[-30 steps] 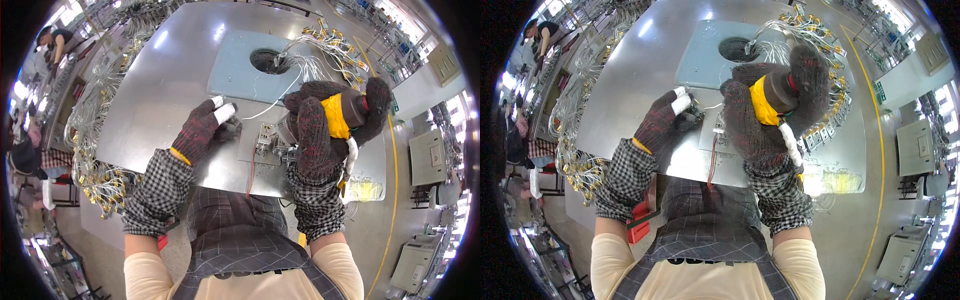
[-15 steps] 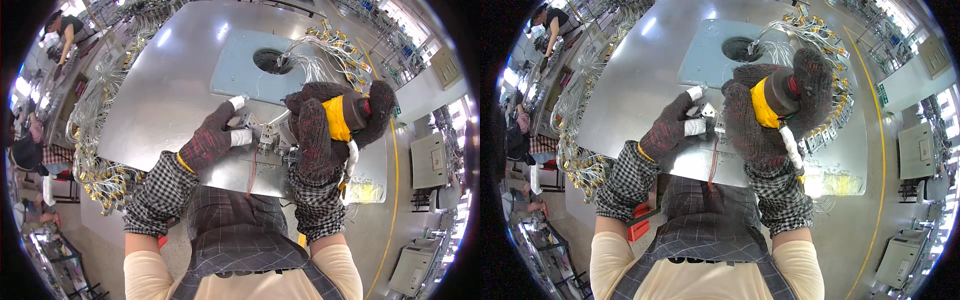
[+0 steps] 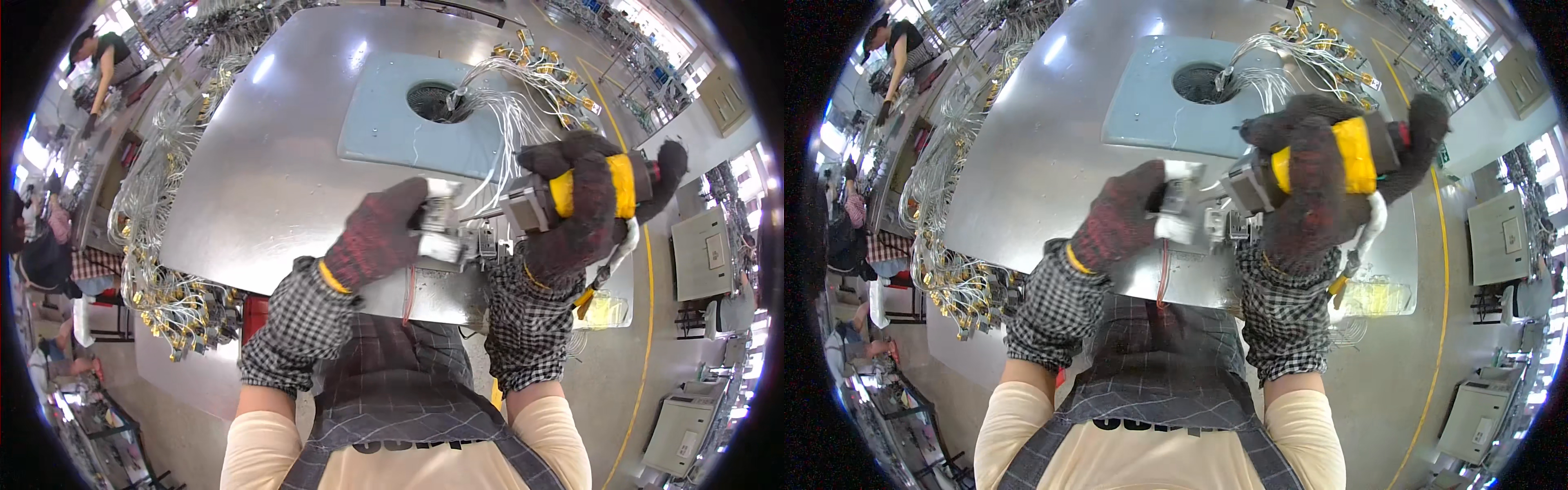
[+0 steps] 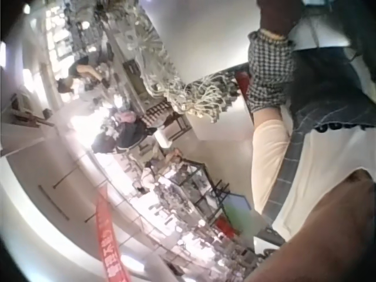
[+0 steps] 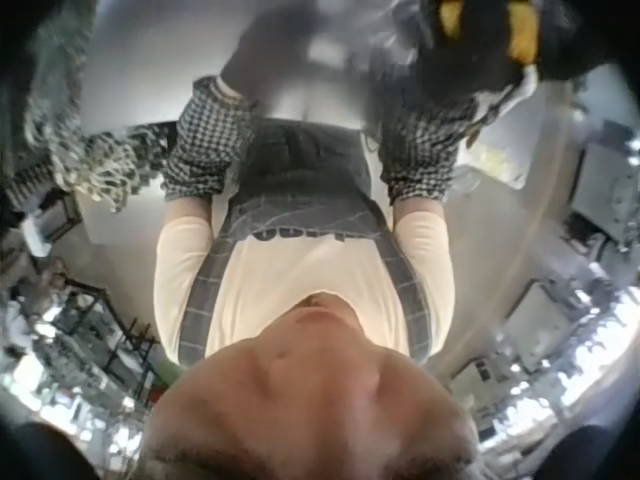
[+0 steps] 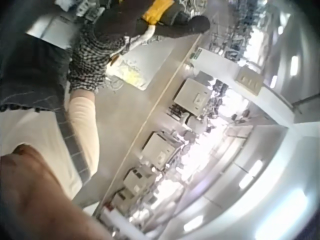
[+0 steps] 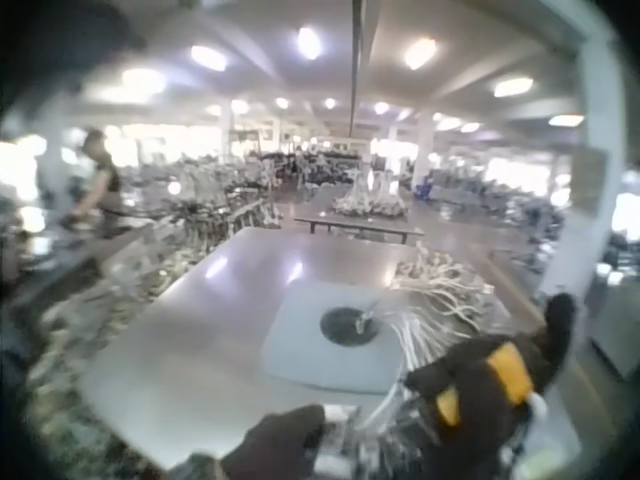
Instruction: Use an electric screwdriver to mount wiring components onto a metal plate at an assembly station.
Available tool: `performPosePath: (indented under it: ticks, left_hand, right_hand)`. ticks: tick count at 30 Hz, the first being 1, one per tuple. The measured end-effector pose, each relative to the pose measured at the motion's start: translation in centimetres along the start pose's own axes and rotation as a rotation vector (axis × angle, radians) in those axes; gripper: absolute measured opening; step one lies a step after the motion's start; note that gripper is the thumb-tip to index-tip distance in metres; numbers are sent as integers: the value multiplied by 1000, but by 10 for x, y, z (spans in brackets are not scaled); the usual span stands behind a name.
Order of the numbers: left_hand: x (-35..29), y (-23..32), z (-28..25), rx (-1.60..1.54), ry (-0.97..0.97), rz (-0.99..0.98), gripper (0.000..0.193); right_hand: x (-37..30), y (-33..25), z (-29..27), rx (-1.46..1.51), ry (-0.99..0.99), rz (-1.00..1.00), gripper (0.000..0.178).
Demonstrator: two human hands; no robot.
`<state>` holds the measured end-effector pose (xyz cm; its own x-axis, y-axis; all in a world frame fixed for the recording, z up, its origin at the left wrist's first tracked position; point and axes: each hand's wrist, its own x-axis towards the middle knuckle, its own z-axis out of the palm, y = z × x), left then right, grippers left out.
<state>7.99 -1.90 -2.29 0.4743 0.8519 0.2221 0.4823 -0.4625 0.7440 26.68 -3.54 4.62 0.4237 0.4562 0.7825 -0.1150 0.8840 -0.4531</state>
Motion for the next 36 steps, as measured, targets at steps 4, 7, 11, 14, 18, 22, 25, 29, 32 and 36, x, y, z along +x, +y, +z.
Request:
performPosePath:
  ticks: [4,7,11,14,18,22,25,29,32,36]
  left_hand:
    - [-8,-11,-8,-97,12,-41,70]
    - [-1,6,-13,116,-94,-125,71]
    - [-2,12,-15,190,-133,-63,70]
    - [-2,13,-17,55,-99,-121,72]
    - [6,17,-13,99,-163,-100,71]
    - [5,10,-18,143,-165,-132,71]
    - [2,22,-17,93,-126,-148,69]
    - [7,7,-1,-15,-88,-22,67]
    - [-1,-10,9,-179,-41,44,83]
    - [-3,-19,6,-193,-75,-9,92]
  right_hand:
    - [-14,-9,31,94,39,82,72]
    - [-17,-23,38,48,64,216,79]
    - [-22,-24,40,-127,143,314,83]
    - [-20,-20,33,-96,102,236,82]
    - [-20,-21,43,-61,77,193,79]
    - [-26,-17,36,-169,114,504,77]
    - [-20,-21,44,-511,-52,215,48]
    - [-29,-18,36,-495,66,441,24]
    - [-32,-7,29,-390,-75,154,51]
    - [-28,1,37,-272,-143,4,66]
